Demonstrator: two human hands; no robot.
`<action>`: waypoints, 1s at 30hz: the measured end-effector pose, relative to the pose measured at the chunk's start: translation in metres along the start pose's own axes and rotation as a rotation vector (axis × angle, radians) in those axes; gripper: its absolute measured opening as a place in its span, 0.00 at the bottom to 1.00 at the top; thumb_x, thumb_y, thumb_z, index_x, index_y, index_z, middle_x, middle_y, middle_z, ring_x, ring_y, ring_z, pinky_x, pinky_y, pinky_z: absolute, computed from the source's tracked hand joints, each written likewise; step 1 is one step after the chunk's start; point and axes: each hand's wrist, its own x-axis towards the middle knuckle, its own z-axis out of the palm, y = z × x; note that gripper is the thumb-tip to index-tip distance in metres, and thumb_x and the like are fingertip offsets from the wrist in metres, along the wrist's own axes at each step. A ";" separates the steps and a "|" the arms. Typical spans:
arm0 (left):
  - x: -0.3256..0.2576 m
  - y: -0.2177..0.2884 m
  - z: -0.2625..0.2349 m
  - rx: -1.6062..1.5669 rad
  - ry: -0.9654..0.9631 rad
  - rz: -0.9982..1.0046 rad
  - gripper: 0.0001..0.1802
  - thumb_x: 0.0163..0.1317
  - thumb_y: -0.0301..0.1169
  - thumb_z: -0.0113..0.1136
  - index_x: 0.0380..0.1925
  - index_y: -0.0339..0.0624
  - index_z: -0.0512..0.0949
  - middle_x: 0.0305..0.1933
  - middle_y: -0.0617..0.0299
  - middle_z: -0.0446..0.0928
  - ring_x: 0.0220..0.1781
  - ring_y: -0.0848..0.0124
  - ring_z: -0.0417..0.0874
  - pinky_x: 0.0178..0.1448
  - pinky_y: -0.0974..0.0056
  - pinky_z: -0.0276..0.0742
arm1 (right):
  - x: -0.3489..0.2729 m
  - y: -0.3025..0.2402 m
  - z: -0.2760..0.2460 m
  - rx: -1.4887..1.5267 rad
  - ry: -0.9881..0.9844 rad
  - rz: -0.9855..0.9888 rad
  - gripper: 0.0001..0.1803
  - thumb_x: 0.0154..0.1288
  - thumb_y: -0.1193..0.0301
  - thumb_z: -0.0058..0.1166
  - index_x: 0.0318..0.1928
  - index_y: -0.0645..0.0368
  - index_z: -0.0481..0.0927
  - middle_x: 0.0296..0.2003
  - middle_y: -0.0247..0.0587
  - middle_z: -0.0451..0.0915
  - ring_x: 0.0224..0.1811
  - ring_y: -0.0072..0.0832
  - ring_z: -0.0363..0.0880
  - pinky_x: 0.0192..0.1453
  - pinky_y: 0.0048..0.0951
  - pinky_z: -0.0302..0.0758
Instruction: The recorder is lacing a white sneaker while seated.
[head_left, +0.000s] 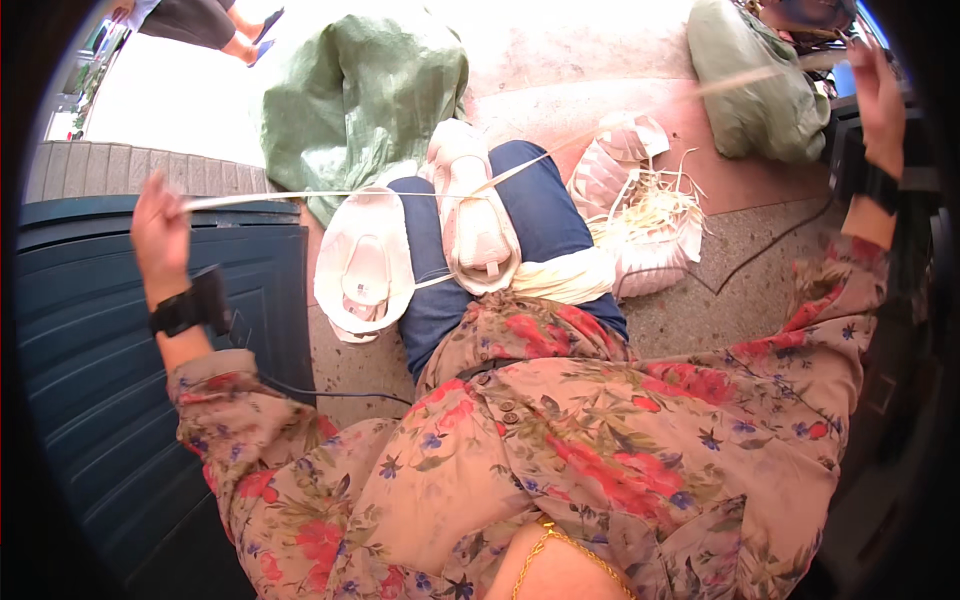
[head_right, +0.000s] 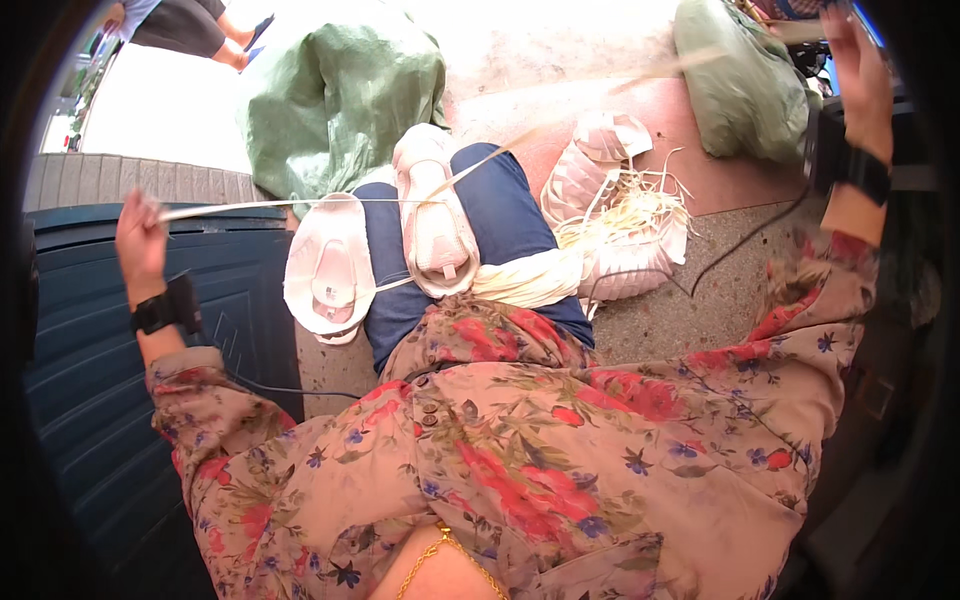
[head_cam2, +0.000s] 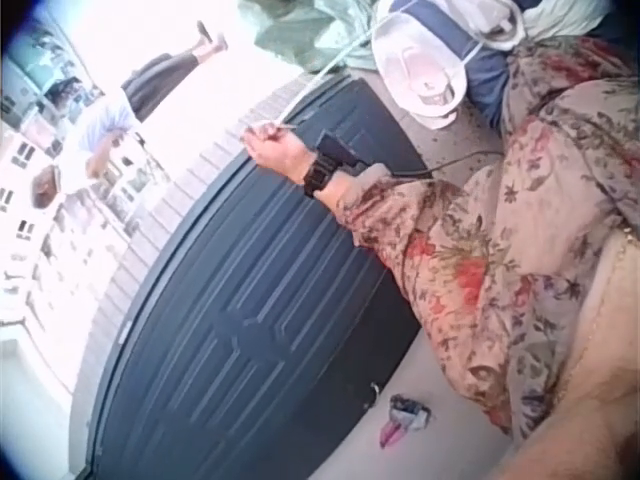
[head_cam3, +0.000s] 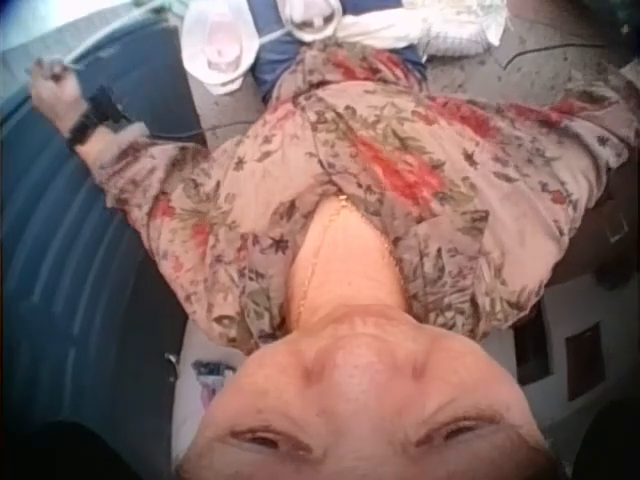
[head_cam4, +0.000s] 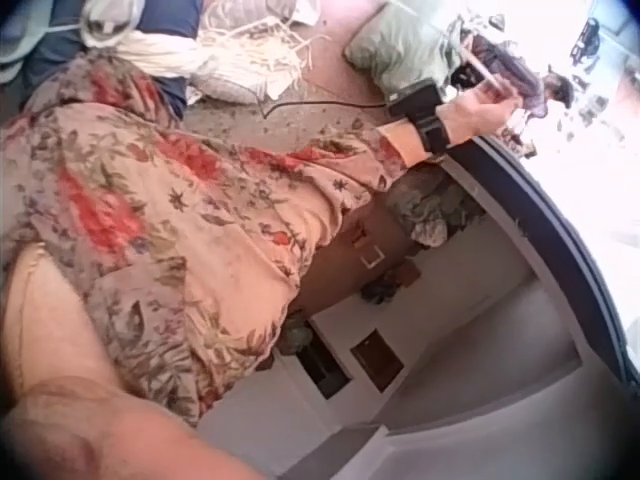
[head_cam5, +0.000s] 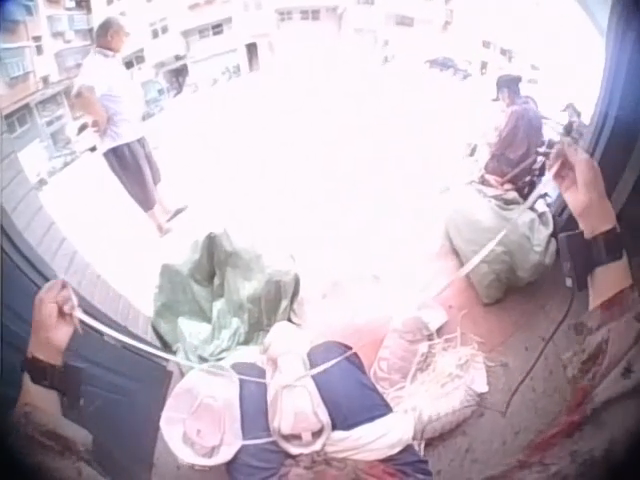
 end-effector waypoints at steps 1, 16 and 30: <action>0.018 0.012 -0.073 -0.216 -0.163 -0.030 0.03 0.63 0.26 0.47 0.33 0.39 0.68 0.19 0.69 0.55 0.21 0.79 0.58 0.27 0.73 0.57 | 0.000 0.035 -0.040 0.215 0.239 0.085 0.10 0.65 0.73 0.45 0.43 0.66 0.74 0.37 0.39 0.76 0.40 0.27 0.75 0.51 0.26 0.72; -0.101 -0.191 0.125 0.519 -0.611 -0.548 0.12 0.60 0.32 0.49 0.35 0.35 0.78 0.26 0.61 0.77 0.30 0.75 0.78 0.32 0.71 0.72 | -0.316 0.154 0.285 -0.523 -1.083 0.007 0.08 0.57 0.74 0.44 0.31 0.62 0.77 0.31 0.46 0.78 0.37 0.42 0.76 0.42 0.36 0.70; -0.129 -0.226 0.143 0.951 -0.527 -0.040 0.10 0.55 0.28 0.51 0.32 0.33 0.78 0.30 0.45 0.77 0.33 0.53 0.79 0.39 0.58 0.73 | -0.334 0.172 0.309 -0.773 -0.792 -0.242 0.07 0.50 0.74 0.47 0.30 0.60 0.77 0.42 0.38 0.73 0.49 0.35 0.66 0.48 0.39 0.62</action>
